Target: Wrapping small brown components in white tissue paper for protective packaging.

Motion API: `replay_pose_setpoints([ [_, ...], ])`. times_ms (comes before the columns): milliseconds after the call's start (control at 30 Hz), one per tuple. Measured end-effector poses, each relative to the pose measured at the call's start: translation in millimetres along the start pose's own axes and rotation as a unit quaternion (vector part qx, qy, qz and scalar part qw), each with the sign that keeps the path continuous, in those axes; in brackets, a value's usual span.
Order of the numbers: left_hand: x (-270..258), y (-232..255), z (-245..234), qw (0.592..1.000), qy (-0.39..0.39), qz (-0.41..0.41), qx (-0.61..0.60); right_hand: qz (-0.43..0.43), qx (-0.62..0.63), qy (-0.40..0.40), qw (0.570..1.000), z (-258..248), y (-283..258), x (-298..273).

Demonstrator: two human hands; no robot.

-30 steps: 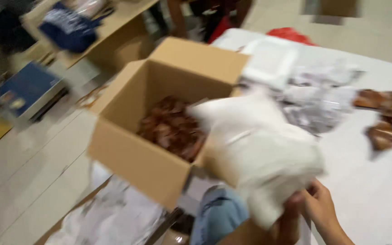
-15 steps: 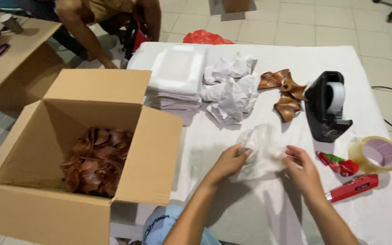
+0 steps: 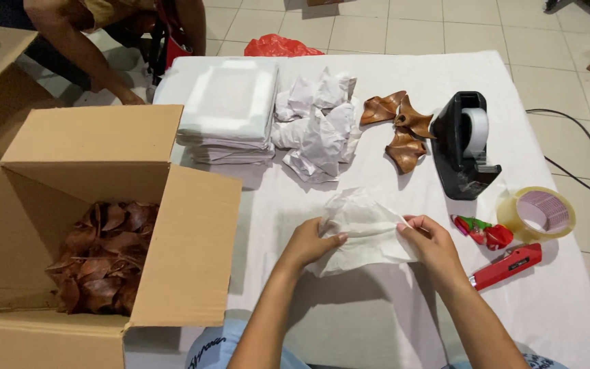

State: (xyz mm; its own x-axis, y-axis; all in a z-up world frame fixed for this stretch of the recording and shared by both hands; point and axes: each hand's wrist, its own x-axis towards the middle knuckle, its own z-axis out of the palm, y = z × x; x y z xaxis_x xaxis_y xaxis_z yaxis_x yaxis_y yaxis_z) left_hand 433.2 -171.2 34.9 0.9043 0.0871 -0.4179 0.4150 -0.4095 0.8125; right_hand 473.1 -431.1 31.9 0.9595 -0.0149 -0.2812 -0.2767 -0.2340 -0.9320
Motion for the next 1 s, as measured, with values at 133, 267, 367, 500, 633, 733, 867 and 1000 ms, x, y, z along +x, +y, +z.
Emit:
replay_pose_setpoints([
  [133,-8.0,9.4,0.9,0.999,-0.026,0.013,-0.033,0.122,0.221,-0.080,0.964,0.6,-41.5,-22.6],
  [267,-12.3,12.2,-8.6,0.999,-0.032,-0.006,-0.014,0.135,0.269,-0.092,0.949,-3.0,-51.4,-29.8],
  [367,-14.0,18.3,-13.9,0.999,-0.016,-0.009,-0.031,0.094,0.261,-0.061,0.959,-15.1,-26.3,-10.5],
  [500,-27.0,30.6,-18.0,0.999,0.002,-0.012,-0.042,0.039,0.243,-0.012,0.969,-23.8,-17.7,2.9],
  [633,-31.5,35.6,-16.1,0.998,-0.007,0.013,-0.058,0.208,0.259,-0.065,0.941,-13.8,-47.4,-14.0],
  [733,-37.3,40.8,-17.6,0.998,-0.027,0.015,-0.055,0.206,0.235,-0.101,0.944,-18.3,-37.5,-11.3],
  [867,-41.1,45.8,-27.6,0.999,-0.007,0.005,-0.039,0.124,0.171,-0.035,0.977,-40.4,-40.1,-2.7],
  [1000,-1.7,-4.7,-11.8,0.997,0.013,0.014,-0.070,0.040,0.229,0.095,0.968,-39.7,-8.5,16.1],
])
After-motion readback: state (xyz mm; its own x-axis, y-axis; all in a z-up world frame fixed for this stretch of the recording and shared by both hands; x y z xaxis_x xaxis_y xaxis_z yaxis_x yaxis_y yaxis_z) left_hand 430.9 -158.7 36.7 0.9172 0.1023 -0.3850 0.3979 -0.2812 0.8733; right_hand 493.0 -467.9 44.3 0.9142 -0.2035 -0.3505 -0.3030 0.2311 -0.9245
